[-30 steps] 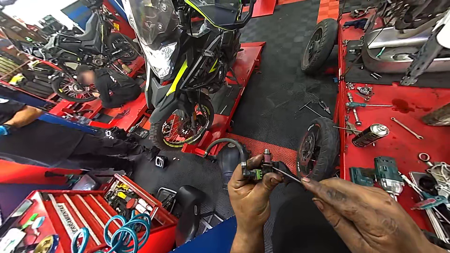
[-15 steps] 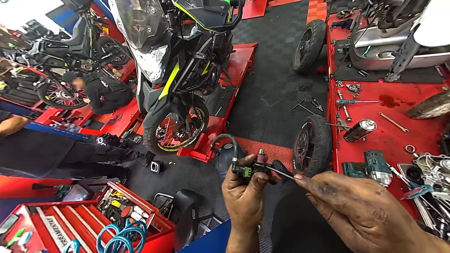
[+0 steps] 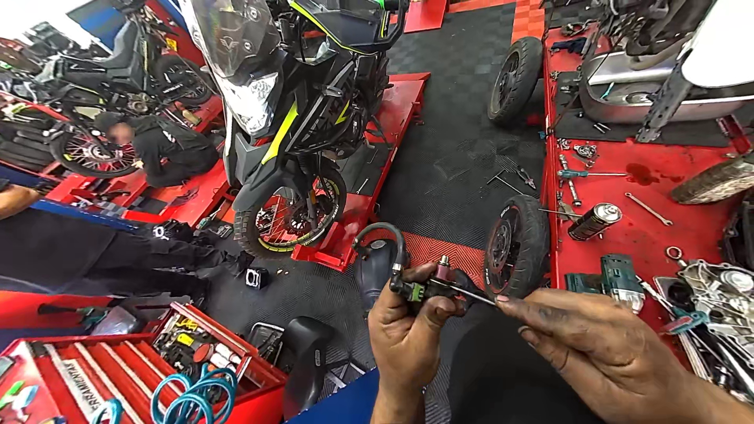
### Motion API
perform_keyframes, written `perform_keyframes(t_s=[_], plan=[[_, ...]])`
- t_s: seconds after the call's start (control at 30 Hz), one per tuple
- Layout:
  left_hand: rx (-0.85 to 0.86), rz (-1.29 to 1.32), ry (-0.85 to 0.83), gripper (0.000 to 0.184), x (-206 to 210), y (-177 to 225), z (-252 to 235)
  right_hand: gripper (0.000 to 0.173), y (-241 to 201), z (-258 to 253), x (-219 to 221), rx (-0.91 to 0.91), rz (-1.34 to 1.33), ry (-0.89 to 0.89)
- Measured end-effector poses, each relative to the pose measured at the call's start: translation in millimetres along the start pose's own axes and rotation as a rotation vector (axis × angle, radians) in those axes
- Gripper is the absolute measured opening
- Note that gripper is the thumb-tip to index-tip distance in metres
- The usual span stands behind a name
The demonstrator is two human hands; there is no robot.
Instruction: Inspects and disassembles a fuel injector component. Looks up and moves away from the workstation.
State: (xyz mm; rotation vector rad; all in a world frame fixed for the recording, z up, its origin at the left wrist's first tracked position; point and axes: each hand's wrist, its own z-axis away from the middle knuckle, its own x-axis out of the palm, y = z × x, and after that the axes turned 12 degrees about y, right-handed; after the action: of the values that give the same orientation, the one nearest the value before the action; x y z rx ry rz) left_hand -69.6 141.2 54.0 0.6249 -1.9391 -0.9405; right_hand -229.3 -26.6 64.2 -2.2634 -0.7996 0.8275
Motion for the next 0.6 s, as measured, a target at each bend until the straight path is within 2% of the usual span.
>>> perform_keyframes(t_s=[0.13,0.3,0.43,0.6], plan=[[-0.063,0.073,-0.011,0.032,1.4,1.9,1.2,0.034,0.3,-0.3,7.8,-0.076,0.039,0.060],[-0.096,0.074,-0.058,0.039,9.0,-3.5,10.2,0.032,-29.6,-13.6,-9.8,-0.020,0.064,0.348],[-0.027,0.018,-0.107,0.038,7.1,0.4,5.7,0.035,-41.4,-16.6,-27.6,0.092,0.025,0.309],[-0.005,-0.015,-0.085,0.038,2.3,-1.1,-1.3,0.023,-18.5,-7.1,1.2,0.318,-0.138,0.134]])
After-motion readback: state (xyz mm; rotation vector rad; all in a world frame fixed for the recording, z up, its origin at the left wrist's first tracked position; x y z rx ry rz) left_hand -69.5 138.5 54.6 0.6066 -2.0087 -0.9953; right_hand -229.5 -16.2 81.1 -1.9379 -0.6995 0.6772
